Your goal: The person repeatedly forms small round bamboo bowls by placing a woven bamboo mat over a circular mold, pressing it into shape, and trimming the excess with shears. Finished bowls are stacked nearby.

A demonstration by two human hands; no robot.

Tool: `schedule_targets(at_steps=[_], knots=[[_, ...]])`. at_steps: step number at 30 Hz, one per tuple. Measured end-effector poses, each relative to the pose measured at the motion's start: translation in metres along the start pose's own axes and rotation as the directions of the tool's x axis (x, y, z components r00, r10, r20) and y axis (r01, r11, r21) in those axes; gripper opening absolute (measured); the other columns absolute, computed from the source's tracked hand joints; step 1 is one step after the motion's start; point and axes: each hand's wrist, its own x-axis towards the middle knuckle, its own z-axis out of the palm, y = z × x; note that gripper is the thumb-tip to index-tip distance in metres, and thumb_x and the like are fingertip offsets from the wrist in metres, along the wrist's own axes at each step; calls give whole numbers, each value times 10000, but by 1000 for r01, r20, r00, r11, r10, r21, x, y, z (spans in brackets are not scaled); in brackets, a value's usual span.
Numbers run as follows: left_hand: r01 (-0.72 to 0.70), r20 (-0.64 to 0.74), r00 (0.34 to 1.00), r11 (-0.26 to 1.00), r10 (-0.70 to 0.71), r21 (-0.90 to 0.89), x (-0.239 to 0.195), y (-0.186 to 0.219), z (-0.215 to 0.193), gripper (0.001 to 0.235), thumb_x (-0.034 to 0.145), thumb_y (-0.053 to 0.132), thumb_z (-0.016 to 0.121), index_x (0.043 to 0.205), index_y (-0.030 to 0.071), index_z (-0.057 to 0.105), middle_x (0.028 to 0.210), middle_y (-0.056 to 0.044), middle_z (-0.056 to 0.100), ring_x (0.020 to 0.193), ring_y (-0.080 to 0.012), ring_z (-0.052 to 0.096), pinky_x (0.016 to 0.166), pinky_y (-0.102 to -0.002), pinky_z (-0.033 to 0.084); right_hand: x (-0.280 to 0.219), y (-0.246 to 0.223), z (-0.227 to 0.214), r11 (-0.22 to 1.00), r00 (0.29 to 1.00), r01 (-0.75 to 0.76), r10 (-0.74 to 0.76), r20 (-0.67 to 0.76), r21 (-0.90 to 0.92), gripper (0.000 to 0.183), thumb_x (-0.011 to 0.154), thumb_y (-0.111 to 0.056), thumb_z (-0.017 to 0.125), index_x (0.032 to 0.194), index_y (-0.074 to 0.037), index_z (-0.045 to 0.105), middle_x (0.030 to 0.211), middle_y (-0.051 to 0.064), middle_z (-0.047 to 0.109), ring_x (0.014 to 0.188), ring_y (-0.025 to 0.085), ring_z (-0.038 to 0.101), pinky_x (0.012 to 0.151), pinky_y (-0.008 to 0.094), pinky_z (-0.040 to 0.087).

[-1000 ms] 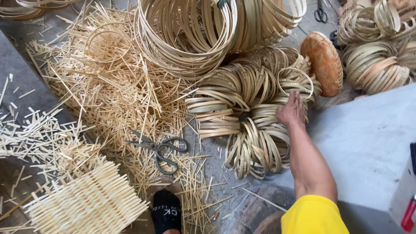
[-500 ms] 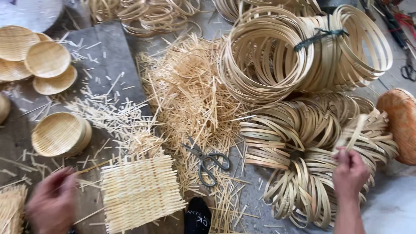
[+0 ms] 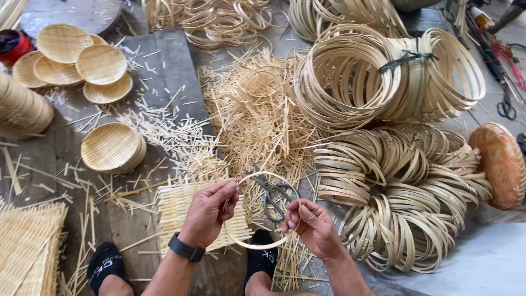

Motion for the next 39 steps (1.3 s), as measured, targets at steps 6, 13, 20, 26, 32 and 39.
schedule_targets(at_steps=[6, 13, 20, 26, 32, 39], knots=[[-32, 33, 999, 999, 33, -23, -22, -3, -34, 279, 919, 111, 686, 1120, -68, 758, 698, -34, 633, 554, -81, 489, 478, -232, 351, 15, 21, 11, 999, 999, -13, 15, 36, -47, 399, 1072, -270, 550, 1207, 83, 679, 742, 43, 530, 689, 158, 536, 624, 322, 494], [-138, 127, 981, 987, 148, -83, -35, -9, -65, 281, 892, 67, 677, 1087, -123, 746, 689, -45, 623, 574, -97, 478, 509, -240, 344, 18, 42, 19, 996, 987, 45, -32, 159, -76, 410, 1082, -291, 577, 1190, 87, 693, 726, 6, 448, 707, 124, 449, 634, 286, 410], [-183, 6, 983, 976, 185, -119, -37, -37, -49, 339, 948, 175, 651, 1173, -68, 723, 641, 30, 506, 540, -65, 374, 472, -231, 276, 24, 68, 32, 968, 999, 49, -46, 17, -244, 418, 1069, -339, 539, 1082, 45, 702, 611, -22, 431, 489, 58, 325, 420, 216, 281], [-137, -45, 990, 986, 133, -95, -27, -57, -53, 358, 991, 240, 622, 1188, -36, 738, 661, 35, 525, 536, -55, 376, 461, -209, 291, 32, 80, 35, 839, 990, -82, 8, -138, -538, 456, 1054, -401, 487, 1179, -36, 730, 594, -46, 454, 501, 59, 403, 461, 220, 359], [-176, -187, 956, 951, 227, 253, -11, -50, -89, 432, 1017, 301, 652, 1250, -58, 712, 1092, -108, 609, 886, -157, 566, 723, -286, 495, 76, 64, -1, 396, 993, -51, 119, -4, -917, 335, 1028, -300, 547, 1237, -110, 727, 689, -11, 627, 611, 89, 557, 557, 256, 492], [-87, -415, 881, 940, 227, 331, -9, -42, -110, 642, 965, 243, 606, 1529, 17, 399, 1455, -149, 568, 1267, -216, 587, 977, -364, 494, 158, 30, -60, 954, 896, 20, -149, -418, -298, 287, 992, -254, 605, 1156, -23, 656, 963, 47, 742, 836, 143, 753, 684, 305, 607]])
